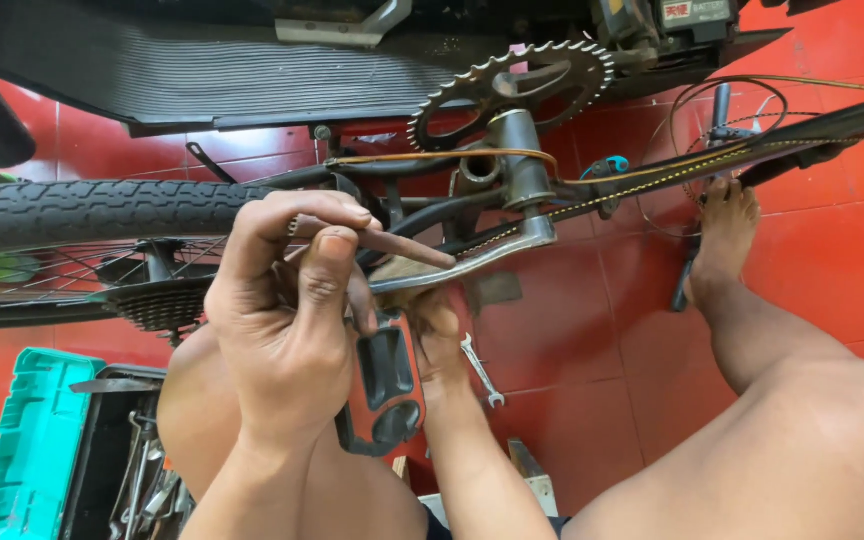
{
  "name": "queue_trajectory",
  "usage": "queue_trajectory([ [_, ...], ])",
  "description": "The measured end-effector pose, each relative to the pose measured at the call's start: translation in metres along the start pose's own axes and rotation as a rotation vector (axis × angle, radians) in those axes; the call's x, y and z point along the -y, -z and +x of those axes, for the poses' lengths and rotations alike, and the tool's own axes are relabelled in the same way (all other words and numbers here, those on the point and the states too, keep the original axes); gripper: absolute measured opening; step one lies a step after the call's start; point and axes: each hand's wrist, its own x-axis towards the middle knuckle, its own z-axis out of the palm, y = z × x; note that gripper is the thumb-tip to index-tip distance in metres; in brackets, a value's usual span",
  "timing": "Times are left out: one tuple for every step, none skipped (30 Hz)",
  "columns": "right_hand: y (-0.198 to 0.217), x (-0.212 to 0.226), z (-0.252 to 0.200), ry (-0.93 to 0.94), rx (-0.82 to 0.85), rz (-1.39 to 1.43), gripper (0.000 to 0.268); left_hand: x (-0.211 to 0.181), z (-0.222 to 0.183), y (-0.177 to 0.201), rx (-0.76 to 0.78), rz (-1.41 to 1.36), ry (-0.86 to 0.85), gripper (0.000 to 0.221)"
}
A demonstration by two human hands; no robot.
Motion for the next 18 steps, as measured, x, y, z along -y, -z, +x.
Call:
queue_trajectory([
  [0.014,0.011,0.0,-0.007,0.004,0.005,0.035,0.0,0.0,0.0,-0.005,0.007,-0.003,0.01],
  [0.027,0.022,-0.001,0.052,0.059,-0.038,0.031,0.001,0.0,0.001,-0.006,0.012,-0.002,0.011],
  [0.042,0.031,-0.002,0.113,0.111,-0.079,0.027,0.002,-0.001,0.002,-0.005,0.016,0.003,0.011],
  [0.051,0.037,-0.001,0.108,0.112,-0.073,0.027,0.001,0.001,0.002,-0.008,0.024,0.004,0.011],
  [0.059,0.043,-0.004,0.205,0.079,0.106,0.025,0.001,0.0,0.001,-0.006,0.021,0.013,0.011],
  [0.068,0.05,-0.007,0.302,0.044,0.284,0.025,0.0,0.0,0.001,-0.004,0.019,0.022,0.012],
  [0.058,0.045,-0.007,0.298,0.046,0.282,0.025,0.0,-0.001,0.001,-0.008,0.018,0.019,0.012],
  [0.049,0.041,-0.008,0.237,0.096,-0.022,0.032,0.001,-0.002,0.001,-0.002,0.007,0.007,0.011],
  [0.039,0.035,-0.009,0.174,0.146,-0.322,0.041,0.0,-0.002,0.0,0.007,-0.001,-0.004,0.011],
  [0.044,0.04,-0.007,0.173,0.148,-0.32,0.041,0.0,-0.001,0.0,0.006,0.001,-0.006,0.011],
  [0.049,0.045,-0.006,0.227,0.08,-0.108,0.034,0.0,-0.001,0.0,0.0,0.003,-0.004,0.011],
  [0.053,0.049,-0.005,0.279,0.01,0.105,0.029,-0.001,0.0,-0.001,-0.006,0.004,-0.003,0.01],
  [0.042,0.046,0.0,0.276,0.014,0.106,0.029,-0.001,0.0,0.001,-0.008,0.006,-0.007,0.01],
  [0.03,0.042,0.006,0.176,0.091,-0.117,0.024,-0.002,0.0,0.001,0.008,0.006,0.003,0.011],
  [0.019,0.04,0.007,0.08,0.16,-0.344,0.021,-0.002,-0.002,0.0,0.028,0.0,0.019,0.012],
  [0.026,0.045,0.003,0.082,0.157,-0.347,0.021,-0.002,-0.003,-0.001,0.029,-0.004,0.021,0.012],
  [0.034,0.049,0.004,0.143,0.145,-0.224,0.028,-0.002,-0.002,0.0,0.029,0.003,0.013,0.012],
  [0.042,0.052,0.004,0.202,0.133,-0.1,0.036,-0.002,0.0,0.001,0.028,0.01,0.005,0.012],
])
